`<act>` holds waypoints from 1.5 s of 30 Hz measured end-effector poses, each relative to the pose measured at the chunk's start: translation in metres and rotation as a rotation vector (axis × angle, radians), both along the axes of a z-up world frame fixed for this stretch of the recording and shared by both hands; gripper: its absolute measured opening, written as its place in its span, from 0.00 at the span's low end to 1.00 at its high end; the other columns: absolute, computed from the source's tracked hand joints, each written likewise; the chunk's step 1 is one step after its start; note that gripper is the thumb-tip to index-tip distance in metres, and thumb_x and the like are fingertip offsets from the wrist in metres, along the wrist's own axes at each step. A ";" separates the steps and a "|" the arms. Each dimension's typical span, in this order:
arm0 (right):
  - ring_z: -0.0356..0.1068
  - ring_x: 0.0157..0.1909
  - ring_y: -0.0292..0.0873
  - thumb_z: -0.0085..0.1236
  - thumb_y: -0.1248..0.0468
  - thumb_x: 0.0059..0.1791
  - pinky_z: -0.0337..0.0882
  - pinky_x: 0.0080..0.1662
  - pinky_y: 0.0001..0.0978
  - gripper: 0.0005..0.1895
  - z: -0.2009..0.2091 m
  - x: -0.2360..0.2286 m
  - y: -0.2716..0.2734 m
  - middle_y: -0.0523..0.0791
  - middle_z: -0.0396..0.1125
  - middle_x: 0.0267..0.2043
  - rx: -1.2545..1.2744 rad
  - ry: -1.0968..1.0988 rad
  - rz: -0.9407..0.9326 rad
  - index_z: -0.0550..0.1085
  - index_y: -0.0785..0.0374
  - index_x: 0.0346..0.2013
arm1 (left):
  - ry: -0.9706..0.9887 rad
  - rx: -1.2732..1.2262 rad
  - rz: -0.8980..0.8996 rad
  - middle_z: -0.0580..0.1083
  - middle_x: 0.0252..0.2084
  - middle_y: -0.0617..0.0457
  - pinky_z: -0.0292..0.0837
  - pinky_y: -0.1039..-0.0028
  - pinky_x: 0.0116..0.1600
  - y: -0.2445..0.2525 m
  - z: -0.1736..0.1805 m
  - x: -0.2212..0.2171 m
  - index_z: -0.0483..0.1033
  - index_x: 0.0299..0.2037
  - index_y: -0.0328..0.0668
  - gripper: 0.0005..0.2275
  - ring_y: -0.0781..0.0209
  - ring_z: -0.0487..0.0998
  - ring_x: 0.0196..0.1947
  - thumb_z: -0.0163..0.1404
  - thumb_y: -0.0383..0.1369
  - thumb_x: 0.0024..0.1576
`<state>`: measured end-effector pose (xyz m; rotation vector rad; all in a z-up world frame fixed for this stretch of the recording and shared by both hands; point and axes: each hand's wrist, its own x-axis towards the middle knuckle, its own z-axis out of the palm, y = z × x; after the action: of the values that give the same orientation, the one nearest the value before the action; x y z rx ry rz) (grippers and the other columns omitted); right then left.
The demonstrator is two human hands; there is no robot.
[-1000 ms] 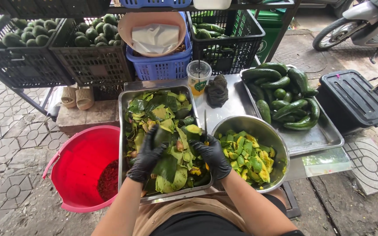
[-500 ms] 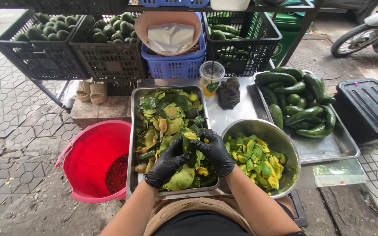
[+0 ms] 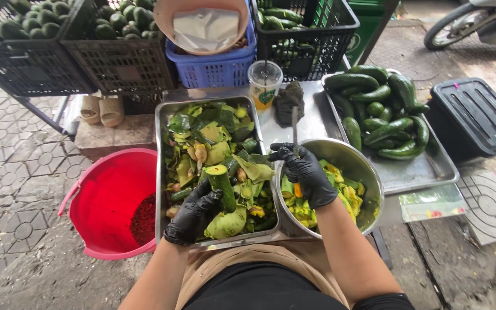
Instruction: The recorder is prepping avocados by removing pits and scooping out the flesh.
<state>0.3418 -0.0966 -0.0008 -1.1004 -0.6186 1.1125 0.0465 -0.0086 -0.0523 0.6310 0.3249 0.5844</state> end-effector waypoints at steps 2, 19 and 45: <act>0.55 0.19 0.26 0.55 0.62 0.54 0.52 0.23 0.19 0.12 0.012 0.000 -0.015 0.44 0.77 0.40 -0.020 0.001 0.030 0.79 0.64 0.49 | 0.002 -0.019 -0.006 0.74 0.60 0.51 0.73 0.64 0.60 -0.005 0.008 0.008 0.65 0.69 0.43 0.25 0.56 0.76 0.57 0.51 0.24 0.60; 0.70 0.46 0.34 0.37 0.51 0.67 0.71 0.51 0.27 0.25 -0.015 0.016 -0.106 0.43 0.71 0.50 0.292 -1.170 -0.059 0.65 0.63 0.71 | -0.033 -0.328 0.022 0.78 0.49 0.43 0.77 0.61 0.56 -0.024 -0.002 0.106 0.73 0.52 0.34 0.08 0.50 0.80 0.49 0.52 0.27 0.65; 0.60 0.29 0.29 0.51 0.59 0.65 0.61 0.28 0.21 0.19 -0.084 -0.048 -0.020 0.36 0.64 0.32 0.329 0.255 -0.217 0.72 0.67 0.67 | -0.334 -0.556 0.231 0.77 0.55 0.46 0.75 0.65 0.60 -0.020 -0.002 0.083 0.73 0.57 0.38 0.11 0.52 0.78 0.56 0.51 0.31 0.66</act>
<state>0.2935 -0.1165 -0.0849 -0.7098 -0.4491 0.9058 0.1296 -0.0287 -0.0547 -0.0441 0.2305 0.7689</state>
